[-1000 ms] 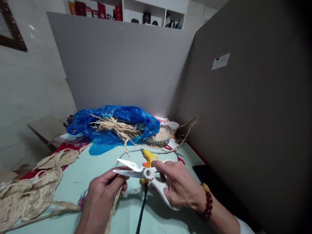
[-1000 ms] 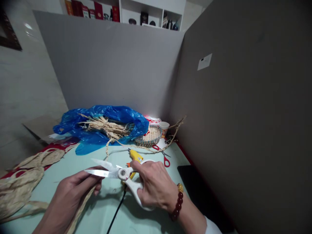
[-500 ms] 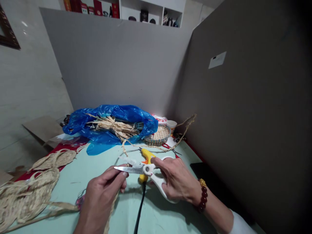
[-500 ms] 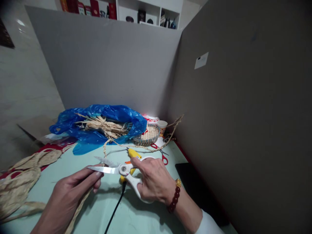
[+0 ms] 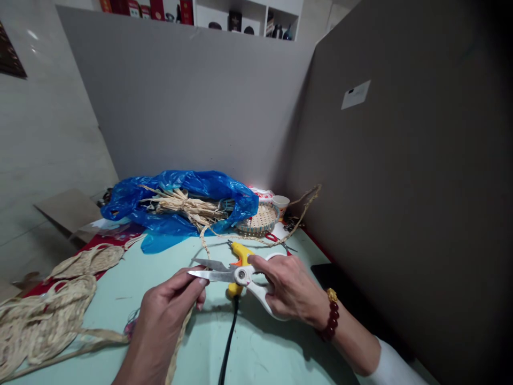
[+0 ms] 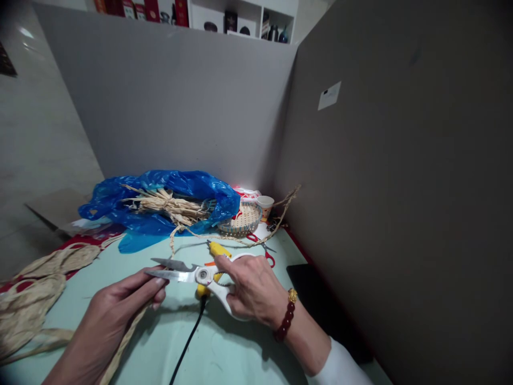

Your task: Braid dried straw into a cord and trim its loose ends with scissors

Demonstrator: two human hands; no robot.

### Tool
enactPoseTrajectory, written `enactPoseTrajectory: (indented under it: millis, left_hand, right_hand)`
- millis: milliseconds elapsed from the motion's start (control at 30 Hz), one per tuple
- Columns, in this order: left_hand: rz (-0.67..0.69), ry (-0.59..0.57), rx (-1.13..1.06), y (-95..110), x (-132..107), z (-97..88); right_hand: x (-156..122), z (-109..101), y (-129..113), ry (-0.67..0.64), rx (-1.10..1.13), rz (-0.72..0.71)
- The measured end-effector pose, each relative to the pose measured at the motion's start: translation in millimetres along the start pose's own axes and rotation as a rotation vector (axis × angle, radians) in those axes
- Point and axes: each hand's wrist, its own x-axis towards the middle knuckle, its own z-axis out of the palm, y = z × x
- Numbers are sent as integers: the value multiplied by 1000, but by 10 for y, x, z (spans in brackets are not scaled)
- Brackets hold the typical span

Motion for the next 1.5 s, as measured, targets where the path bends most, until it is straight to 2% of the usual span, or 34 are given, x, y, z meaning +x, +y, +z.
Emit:
enactPoseTrajectory:
  millis: [167, 267, 433, 633, 833, 900, 967, 1067, 1133, 1267, 1500]
  left_hand:
    - [50, -50, -48, -1, 14, -33]
    - [-21, -86, -157, 1, 16, -51]
    - [-79, -150, -154, -4, 35, -89]
    - [-81, -162, -94, -20, 43, -97]
    - [-49, -129, -110, -36, 39, -86]
    - [-38, -88, -167, -38, 30, -61]
    - [-32, -57, -215, -33, 15, -25]
    - [-43, -69, -252, -22, -5, 28]
    - [-55, -92, -272, -25, -7, 50]
    - [-69, -145, -278, -70, 11, 57]
    - [-141, -219, -248, -198, 26, 113]
  right_hand:
    - [-4, -3, 10, 22, -7, -19]
    - [-14, 8, 19, 31, -24, -18]
    - [-23, 19, 21, 38, -23, -2]
    - [-26, 38, 16, 35, -37, 30]
    - [-24, 43, -12, 37, 49, 59]
    - [0, 19, -27, 52, 153, 116]
    - [33, -12, -26, 104, 360, 226]
    - [78, -32, 3, 171, 724, 420]
    - [99, -10, 17, 172, 930, 502]
    - [121, 103, -16, 161, 1189, 531]
    - [130, 246, -164, 110, 1347, 516]
